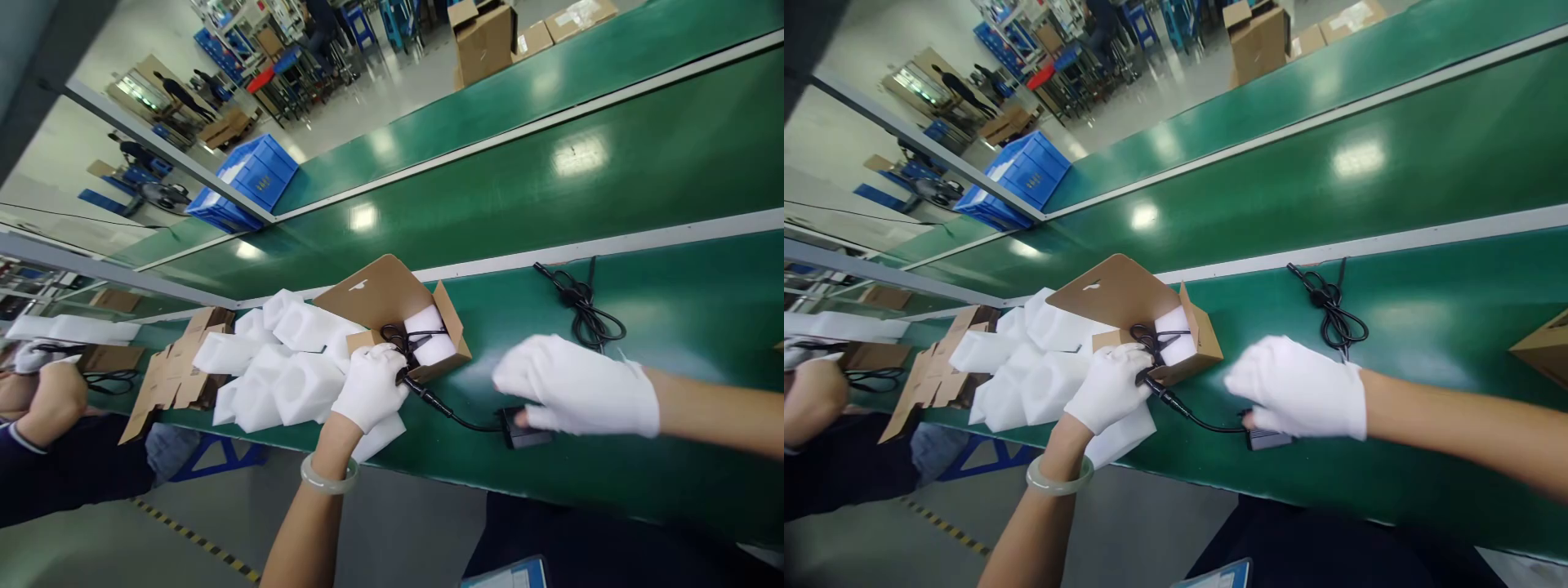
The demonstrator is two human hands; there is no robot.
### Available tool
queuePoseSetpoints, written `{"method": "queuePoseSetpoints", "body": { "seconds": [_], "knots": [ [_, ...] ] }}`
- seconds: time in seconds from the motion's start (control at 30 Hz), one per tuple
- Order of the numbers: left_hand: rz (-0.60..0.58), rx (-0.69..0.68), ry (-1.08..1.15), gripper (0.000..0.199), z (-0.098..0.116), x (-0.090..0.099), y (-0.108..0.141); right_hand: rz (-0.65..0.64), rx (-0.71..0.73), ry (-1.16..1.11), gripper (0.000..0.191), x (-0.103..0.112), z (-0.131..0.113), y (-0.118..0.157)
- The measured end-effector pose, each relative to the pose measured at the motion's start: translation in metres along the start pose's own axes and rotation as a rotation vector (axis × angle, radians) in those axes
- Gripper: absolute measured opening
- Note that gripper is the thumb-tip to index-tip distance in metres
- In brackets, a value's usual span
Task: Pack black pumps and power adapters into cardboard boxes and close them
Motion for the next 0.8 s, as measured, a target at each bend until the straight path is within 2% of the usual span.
{"method": "queuePoseSetpoints", "body": {
  "seconds": [0.03, 0.07, 0.1, 0.13, 0.2, 0.27, 0.37, 0.5, 0.57, 0.7, 0.8],
  "knots": [
    [0.006, 0.002, 0.002, 0.019, 0.0, -0.002, 0.0, -0.05, 0.026, 0.009, 0.041, -0.014, -0.002, 0.025],
    [0.016, 0.004, 0.005, 0.019, 0.0, -0.004, 0.001, -0.034, 0.027, 0.069, 0.065, -0.03, -0.003, 0.047],
    [0.03, 0.012, 0.01, 0.019, 0.0, -0.005, 0.0, -0.009, 0.016, 0.116, 0.079, -0.046, -0.005, 0.063],
    [0.045, 0.021, 0.017, 0.018, 0.001, -0.007, 0.0, 0.0, -0.007, 0.154, 0.082, -0.061, -0.007, 0.075],
    [0.065, 0.036, 0.035, 0.016, 0.002, -0.009, 0.001, 0.044, -0.08, 0.237, 0.065, -0.083, -0.013, 0.086],
    [0.092, 0.05, 0.051, 0.018, 0.003, -0.011, 0.003, 0.073, -0.147, 0.298, 0.044, -0.093, -0.019, 0.085],
    [0.147, 0.053, 0.065, 0.025, 0.003, -0.013, 0.008, 0.09, -0.2, 0.286, 0.044, -0.092, -0.026, 0.079],
    [0.188, 0.033, 0.077, 0.035, 0.004, -0.016, 0.015, 0.098, -0.138, 0.16, 0.081, -0.092, -0.037, 0.077],
    [0.209, 0.025, 0.072, 0.035, 0.005, -0.018, 0.016, 0.13, -0.156, 0.098, 0.087, -0.099, -0.043, 0.074],
    [0.24, -0.011, 0.073, 0.04, 0.003, -0.02, 0.017, 0.138, -0.331, -0.086, 0.053, -0.103, -0.051, 0.06],
    [0.276, 0.001, 0.151, 0.047, -0.002, -0.02, 0.021, 0.076, -0.401, -0.392, 0.049, -0.079, -0.051, 0.057]
  ]
}}
Point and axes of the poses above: each hand's wrist, its own y-axis away from the middle knuckle, its own x-axis out of the back of the hand, z = x × y, the point moved 1 cm from there along -y, towards the middle knuckle, and after that the axes turned 9 degrees about z, right-handed, at the moved point
